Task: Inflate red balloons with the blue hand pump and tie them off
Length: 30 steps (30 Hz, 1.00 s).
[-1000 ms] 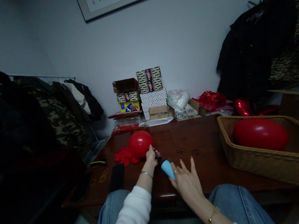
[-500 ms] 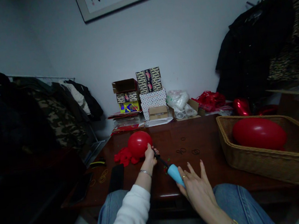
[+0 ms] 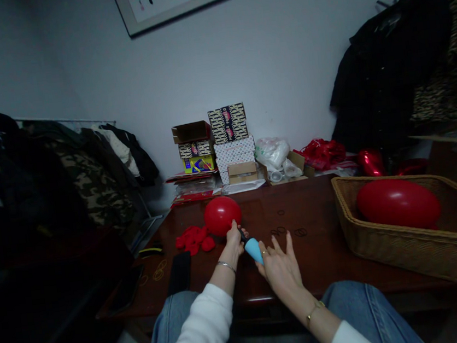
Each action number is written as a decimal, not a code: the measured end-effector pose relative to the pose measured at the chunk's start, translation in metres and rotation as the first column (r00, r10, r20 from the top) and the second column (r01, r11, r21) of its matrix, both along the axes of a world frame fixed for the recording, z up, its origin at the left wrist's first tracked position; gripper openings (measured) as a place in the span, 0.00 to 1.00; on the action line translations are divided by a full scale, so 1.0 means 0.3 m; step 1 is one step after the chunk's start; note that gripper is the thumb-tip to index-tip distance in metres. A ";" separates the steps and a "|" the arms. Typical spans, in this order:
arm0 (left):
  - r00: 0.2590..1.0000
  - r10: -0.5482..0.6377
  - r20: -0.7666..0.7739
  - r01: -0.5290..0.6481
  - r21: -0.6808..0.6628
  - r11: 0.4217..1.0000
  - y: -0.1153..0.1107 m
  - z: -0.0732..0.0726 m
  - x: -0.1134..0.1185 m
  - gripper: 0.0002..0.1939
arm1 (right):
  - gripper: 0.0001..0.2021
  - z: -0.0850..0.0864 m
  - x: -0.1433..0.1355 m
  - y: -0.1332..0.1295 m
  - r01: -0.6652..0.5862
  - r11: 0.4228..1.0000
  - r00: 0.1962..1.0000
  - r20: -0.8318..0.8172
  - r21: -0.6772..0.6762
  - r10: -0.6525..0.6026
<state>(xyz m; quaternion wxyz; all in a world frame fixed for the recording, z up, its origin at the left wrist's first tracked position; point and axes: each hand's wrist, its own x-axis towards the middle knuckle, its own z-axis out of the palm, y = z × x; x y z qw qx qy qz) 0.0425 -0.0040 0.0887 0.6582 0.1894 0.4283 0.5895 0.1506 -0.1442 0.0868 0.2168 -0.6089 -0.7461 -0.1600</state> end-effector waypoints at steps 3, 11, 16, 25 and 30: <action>1.000 0.000 -0.001 0.000 -0.011 1.000 -0.004 0.001 -0.004 0.19 | 0.20 0.000 -0.002 -0.014 0.008 1.000 1.000 0.000 -0.015 -0.008; 0.999 0.025 0.035 -0.025 0.004 1.000 0.002 0.005 -0.019 0.22 | 0.19 -0.019 0.077 -0.122 -0.035 0.998 0.999 -0.012 0.052 0.035; 0.998 0.046 0.038 -0.047 0.019 0.999 0.018 0.009 -0.037 0.21 | 0.20 -0.048 0.134 -0.181 -0.064 0.992 0.998 0.014 0.105 0.063; 0.997 0.078 0.029 -0.078 0.009 0.997 0.023 0.025 -0.045 0.19 | 0.20 -0.049 0.117 -0.152 -0.052 0.995 0.999 0.006 0.088 0.052; 0.998 0.061 0.017 -0.061 0.007 0.998 0.021 0.013 -0.035 0.19 | 0.20 -0.017 0.046 -0.077 -0.002 1.000 1.000 0.008 0.012 0.002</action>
